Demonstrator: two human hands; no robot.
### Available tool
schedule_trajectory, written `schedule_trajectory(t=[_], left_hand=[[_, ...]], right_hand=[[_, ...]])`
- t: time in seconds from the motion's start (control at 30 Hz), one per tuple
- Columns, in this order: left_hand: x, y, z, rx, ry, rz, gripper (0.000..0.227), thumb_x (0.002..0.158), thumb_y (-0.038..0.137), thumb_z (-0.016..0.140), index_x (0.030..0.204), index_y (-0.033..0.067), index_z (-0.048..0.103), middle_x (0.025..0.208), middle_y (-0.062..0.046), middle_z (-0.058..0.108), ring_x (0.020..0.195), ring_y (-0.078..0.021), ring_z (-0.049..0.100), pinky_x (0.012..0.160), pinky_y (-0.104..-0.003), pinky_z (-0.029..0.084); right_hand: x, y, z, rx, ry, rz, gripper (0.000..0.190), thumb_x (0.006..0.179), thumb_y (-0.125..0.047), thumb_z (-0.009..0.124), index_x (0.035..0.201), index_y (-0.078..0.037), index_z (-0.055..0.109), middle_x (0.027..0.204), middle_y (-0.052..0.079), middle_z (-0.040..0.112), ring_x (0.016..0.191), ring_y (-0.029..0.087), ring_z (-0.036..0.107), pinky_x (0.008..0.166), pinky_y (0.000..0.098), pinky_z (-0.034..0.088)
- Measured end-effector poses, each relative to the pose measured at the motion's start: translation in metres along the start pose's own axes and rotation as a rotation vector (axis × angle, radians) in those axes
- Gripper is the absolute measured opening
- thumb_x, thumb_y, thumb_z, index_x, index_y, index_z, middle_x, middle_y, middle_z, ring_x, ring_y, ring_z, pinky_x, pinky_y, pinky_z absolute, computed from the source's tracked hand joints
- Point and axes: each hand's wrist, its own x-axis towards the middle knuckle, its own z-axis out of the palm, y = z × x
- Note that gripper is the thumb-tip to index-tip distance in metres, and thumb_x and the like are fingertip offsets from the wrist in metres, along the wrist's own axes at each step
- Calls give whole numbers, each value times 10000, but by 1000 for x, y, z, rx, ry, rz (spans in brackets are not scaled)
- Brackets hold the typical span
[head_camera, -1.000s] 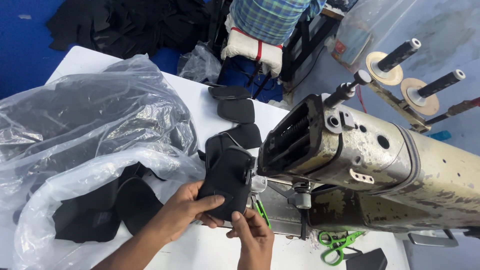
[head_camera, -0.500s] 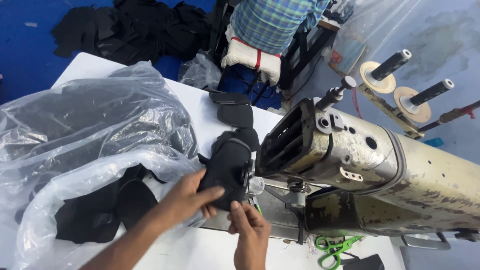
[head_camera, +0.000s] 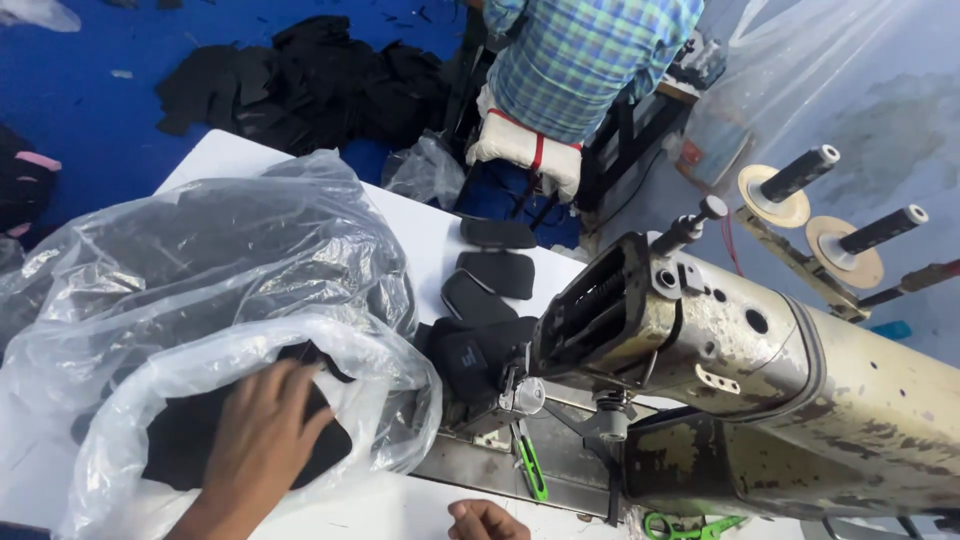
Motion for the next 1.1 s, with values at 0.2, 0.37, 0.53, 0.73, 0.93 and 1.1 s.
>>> schedule_trajectory(t=[0.2,0.37,0.53,0.73,0.93,1.1], left_hand=[[-36,-34,27,255,92,15,971,606,451,769,1444,53,483,1269,-245,636,1123,-414,580,913,-506,512],[-24,-31,-10,-82,-34,-187,290,847,236,739,1119,146,701,1035,-74,715,1040,-307,647,961,-436,511],[-37,26,-41,-234,320,246,334,720,179,720,1047,109,719,1001,-66,685,1006,-305,641,944,-479,476],[-87,71,24,-468,-5,785,273,885,160,704,1147,102,752,1150,-85,710,1086,-300,675,941,-477,514],[-137,-41,181,-876,-767,94,217,965,259,652,1091,138,781,1151,-99,727,1119,-248,727,1001,-402,531],[-64,40,-45,-1108,-580,22,460,912,368,705,1264,73,671,1279,-111,711,1207,-249,653,1057,-395,462]], right_hand=[[2,-15,12,154,-175,-18,413,831,-353,710,1060,-12,757,835,129,770,672,191,724,586,337,583],[-1,-32,24,297,-341,-23,612,810,-509,657,1210,-48,706,990,139,783,808,208,767,657,364,622],[-26,-26,38,415,-454,51,764,794,-628,621,1322,-77,668,1106,146,792,910,221,799,709,385,652],[-68,-86,57,663,-228,6,675,855,-327,634,1438,-6,520,1256,182,713,1120,257,709,947,362,584],[-33,-23,-8,523,-175,-224,548,914,27,664,1447,121,578,1115,151,637,917,184,587,775,288,458],[-79,-106,2,385,-326,-262,597,745,-70,621,1323,71,578,1165,91,757,1080,159,714,949,279,540]])
